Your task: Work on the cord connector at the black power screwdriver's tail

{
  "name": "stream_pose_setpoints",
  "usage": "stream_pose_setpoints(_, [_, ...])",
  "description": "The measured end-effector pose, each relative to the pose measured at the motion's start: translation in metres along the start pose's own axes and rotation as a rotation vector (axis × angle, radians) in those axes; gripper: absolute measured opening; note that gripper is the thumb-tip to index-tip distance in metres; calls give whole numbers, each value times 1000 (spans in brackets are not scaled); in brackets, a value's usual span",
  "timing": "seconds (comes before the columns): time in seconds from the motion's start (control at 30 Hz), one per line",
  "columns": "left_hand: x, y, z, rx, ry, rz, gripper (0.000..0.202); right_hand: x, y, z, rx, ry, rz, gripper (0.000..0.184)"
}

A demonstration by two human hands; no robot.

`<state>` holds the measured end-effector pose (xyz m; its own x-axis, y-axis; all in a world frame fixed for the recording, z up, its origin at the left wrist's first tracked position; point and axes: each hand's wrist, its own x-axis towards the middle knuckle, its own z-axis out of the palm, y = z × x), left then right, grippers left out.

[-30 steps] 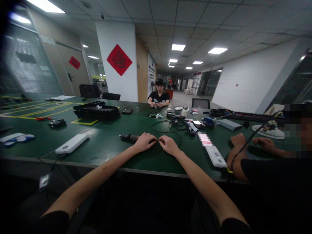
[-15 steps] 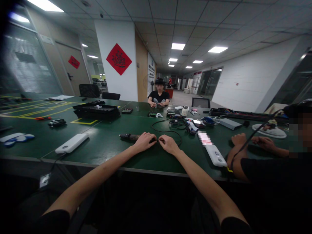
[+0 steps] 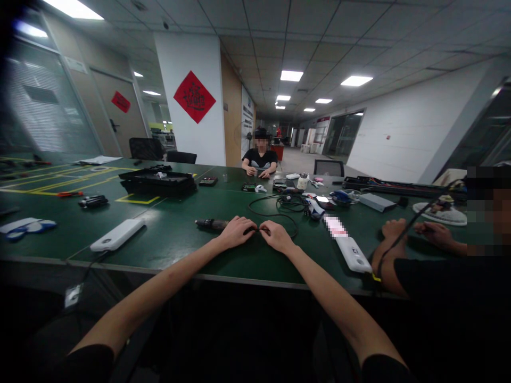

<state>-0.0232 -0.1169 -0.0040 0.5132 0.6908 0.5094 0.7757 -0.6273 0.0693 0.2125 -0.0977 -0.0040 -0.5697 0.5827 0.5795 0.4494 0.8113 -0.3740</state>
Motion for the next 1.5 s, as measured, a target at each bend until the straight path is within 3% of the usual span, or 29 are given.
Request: stream_pose_setpoints(1.5, [2, -2, 5, -1, 25, -2, 20, -1, 4, 1, -16, 12, -3, 13])
